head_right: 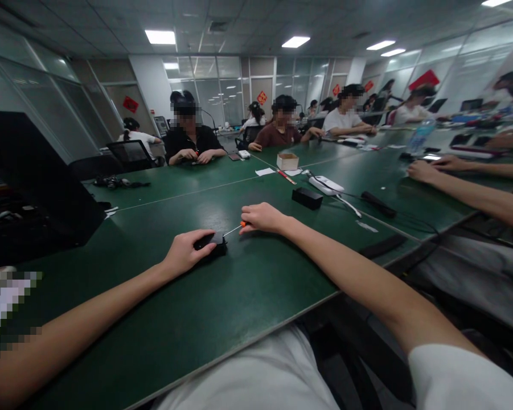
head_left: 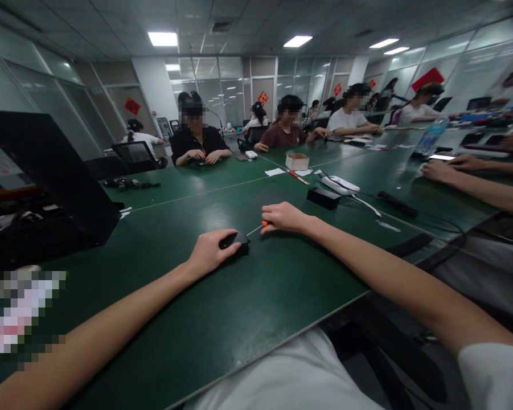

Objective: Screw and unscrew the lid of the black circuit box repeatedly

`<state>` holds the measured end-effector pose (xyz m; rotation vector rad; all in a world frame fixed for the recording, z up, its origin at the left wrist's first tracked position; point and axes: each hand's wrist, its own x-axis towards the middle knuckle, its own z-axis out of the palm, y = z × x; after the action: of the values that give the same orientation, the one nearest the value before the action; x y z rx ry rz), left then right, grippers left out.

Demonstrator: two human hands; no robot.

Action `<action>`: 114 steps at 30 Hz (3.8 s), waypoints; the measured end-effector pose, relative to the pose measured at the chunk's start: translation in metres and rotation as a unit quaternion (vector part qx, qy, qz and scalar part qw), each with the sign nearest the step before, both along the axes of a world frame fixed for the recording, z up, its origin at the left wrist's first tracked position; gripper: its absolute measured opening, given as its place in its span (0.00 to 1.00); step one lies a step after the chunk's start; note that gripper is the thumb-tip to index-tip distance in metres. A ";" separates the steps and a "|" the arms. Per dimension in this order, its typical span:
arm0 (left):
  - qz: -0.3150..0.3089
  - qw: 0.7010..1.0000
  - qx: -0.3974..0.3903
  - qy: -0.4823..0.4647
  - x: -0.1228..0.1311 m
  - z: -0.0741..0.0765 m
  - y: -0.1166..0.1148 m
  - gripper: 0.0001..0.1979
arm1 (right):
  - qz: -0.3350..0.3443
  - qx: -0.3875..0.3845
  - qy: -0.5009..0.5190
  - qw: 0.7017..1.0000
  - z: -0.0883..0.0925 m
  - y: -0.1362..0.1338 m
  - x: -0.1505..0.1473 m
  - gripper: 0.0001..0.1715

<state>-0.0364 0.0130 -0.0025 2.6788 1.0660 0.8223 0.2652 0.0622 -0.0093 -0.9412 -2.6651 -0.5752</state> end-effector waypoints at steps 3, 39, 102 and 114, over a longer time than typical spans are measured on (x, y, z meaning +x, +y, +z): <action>-0.002 1.000 -0.004 0.000 -0.001 -0.001 0.001 0.20 | -0.018 -0.007 0.001 1.000 0.001 -0.001 0.000 0.34; -0.008 0.999 0.007 -0.036 -0.001 -0.003 0.002 0.20 | 0.055 -0.090 0.094 0.990 -0.001 -0.024 -0.039 0.20; -0.085 0.994 -0.016 -0.068 0.001 0.004 -0.025 0.17 | 0.139 0.058 0.101 0.983 0.000 -0.042 -0.045 0.17; -0.028 0.987 -0.096 -0.123 -0.001 0.006 -0.019 0.17 | 0.102 0.005 0.085 0.991 0.001 -0.037 -0.041 0.17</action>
<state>-0.0372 -0.0063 0.0038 2.3648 0.9539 0.9576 0.2244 0.0251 -0.0083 -0.6718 -2.5599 -0.4414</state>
